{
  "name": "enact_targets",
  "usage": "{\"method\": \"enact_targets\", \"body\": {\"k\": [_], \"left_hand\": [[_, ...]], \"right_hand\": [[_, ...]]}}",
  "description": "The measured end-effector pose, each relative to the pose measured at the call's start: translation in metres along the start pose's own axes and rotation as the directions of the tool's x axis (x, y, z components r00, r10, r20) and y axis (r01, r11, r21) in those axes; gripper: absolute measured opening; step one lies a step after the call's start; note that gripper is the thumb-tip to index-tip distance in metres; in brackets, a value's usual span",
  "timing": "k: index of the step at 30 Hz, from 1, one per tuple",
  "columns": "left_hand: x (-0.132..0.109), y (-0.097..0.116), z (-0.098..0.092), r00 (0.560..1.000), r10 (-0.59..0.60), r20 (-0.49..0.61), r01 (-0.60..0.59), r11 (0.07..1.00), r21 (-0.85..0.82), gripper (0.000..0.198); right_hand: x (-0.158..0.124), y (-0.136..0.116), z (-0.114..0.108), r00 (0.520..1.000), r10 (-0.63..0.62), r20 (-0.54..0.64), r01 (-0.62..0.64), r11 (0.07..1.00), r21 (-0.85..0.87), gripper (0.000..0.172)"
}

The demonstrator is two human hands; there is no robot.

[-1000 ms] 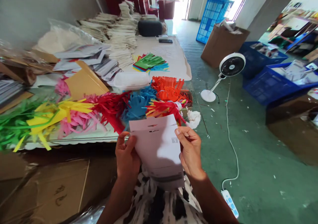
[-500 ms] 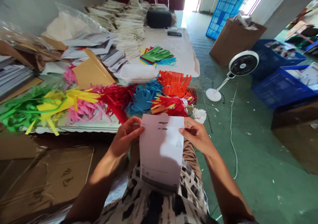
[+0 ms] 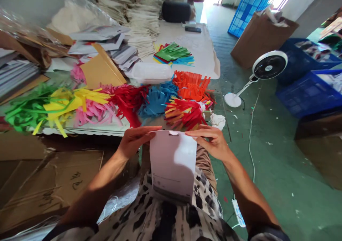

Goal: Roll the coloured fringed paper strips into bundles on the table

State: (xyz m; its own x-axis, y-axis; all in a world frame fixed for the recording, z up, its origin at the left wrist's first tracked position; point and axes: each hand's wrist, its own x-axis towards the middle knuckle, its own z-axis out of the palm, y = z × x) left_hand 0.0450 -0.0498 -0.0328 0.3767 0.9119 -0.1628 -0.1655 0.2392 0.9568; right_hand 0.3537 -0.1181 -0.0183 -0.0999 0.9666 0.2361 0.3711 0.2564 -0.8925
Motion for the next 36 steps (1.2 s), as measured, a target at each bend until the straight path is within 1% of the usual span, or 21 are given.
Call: {"method": "enact_targets", "body": {"k": [2,4,7,10,12,13,14,16,17,19,21,23,25,26,28,29,30,33,36], "left_hand": [[0.001,-0.005,-0.001,0.999,0.023,-0.030,-0.023,0.999,-0.028,0.028],[0.003,-0.010,-0.002,0.999,0.033,-0.032,-0.034,0.999,-0.032,0.019],[0.004,-0.015,0.001,0.996,0.080,-0.039,-0.079,0.997,0.025,0.006],[0.000,-0.014,0.006,0.985,0.170,-0.012,-0.169,0.984,0.059,0.013],[-0.006,-0.010,0.012,0.979,0.200,0.028,-0.201,0.978,0.056,0.019],[-0.009,-0.009,0.015,0.978,0.205,0.027,-0.206,0.977,0.061,0.020],[-0.012,-0.007,0.019,0.978,0.206,0.002,-0.206,0.976,0.076,0.020],[-0.017,-0.005,0.029,0.972,0.215,-0.093,-0.202,0.970,0.135,0.025],[-0.019,-0.004,0.033,0.962,0.230,-0.148,-0.205,0.965,0.167,0.028],[-0.022,-0.004,0.041,0.927,0.286,-0.244,-0.235,0.947,0.220,0.033],[-0.026,-0.002,0.046,0.892,0.353,-0.282,-0.288,0.925,0.249,0.034],[-0.029,0.000,0.049,0.875,0.414,-0.249,-0.349,0.898,0.268,0.034],[-0.033,0.002,0.051,0.875,0.449,-0.181,-0.386,0.872,0.301,0.034],[-0.034,0.004,0.052,0.878,0.455,-0.152,-0.391,0.862,0.323,0.033],[-0.036,0.006,0.053,0.888,0.448,-0.105,-0.385,0.848,0.363,0.033],[-0.036,0.007,0.054,0.894,0.441,-0.083,-0.382,0.845,0.374,0.033],[-0.036,0.008,0.054,0.899,0.434,-0.057,-0.382,0.843,0.379,0.033],[-0.033,0.011,0.055,0.907,0.422,0.008,-0.394,0.840,0.373,0.033],[-0.030,0.012,0.055,0.909,0.415,0.034,-0.396,0.838,0.376,0.036]], "right_hand": [[0.002,0.000,0.000,0.998,-0.040,0.039,0.041,0.999,-0.004,0.017],[0.005,0.000,0.000,0.994,-0.083,0.074,0.084,0.996,-0.011,0.018],[0.005,-0.002,0.000,0.991,-0.105,0.081,0.106,0.994,-0.011,0.021],[-0.001,-0.006,0.000,0.991,-0.114,0.067,0.117,0.993,-0.036,0.023],[-0.006,-0.011,-0.001,0.988,-0.146,0.051,0.150,0.984,-0.094,0.022],[-0.009,-0.014,-0.001,0.986,-0.164,0.038,0.168,0.977,-0.130,0.023],[-0.011,-0.017,-0.001,0.983,-0.180,0.029,0.183,0.970,-0.163,0.024],[-0.013,-0.023,-0.002,0.983,-0.181,0.032,0.184,0.963,-0.197,0.027],[-0.013,-0.026,-0.002,0.985,-0.164,0.048,0.170,0.967,-0.191,0.028],[-0.012,-0.034,-0.004,0.989,-0.111,0.102,0.123,0.985,-0.123,0.026],[-0.010,-0.043,-0.004,0.990,-0.051,0.133,0.052,0.999,-0.009,0.026],[-0.006,-0.053,-0.001,0.992,0.018,0.126,-0.024,0.999,0.044,0.034],[-0.003,-0.064,0.003,0.987,0.073,0.144,-0.074,0.997,0.001,0.041],[-0.001,-0.069,0.005,0.978,0.097,0.187,-0.093,0.995,-0.032,0.038],[0.002,-0.076,0.008,0.946,0.140,0.293,-0.131,0.990,-0.048,0.023],[0.004,-0.078,0.009,0.930,0.164,0.328,-0.164,0.986,-0.028,0.020],[0.005,-0.080,0.009,0.919,0.188,0.348,-0.201,0.980,0.003,0.020],[0.007,-0.078,0.007,0.903,0.238,0.357,-0.300,0.945,0.129,0.018],[0.009,-0.073,0.004,0.887,0.274,0.372,-0.388,0.878,0.278,0.020]]}}
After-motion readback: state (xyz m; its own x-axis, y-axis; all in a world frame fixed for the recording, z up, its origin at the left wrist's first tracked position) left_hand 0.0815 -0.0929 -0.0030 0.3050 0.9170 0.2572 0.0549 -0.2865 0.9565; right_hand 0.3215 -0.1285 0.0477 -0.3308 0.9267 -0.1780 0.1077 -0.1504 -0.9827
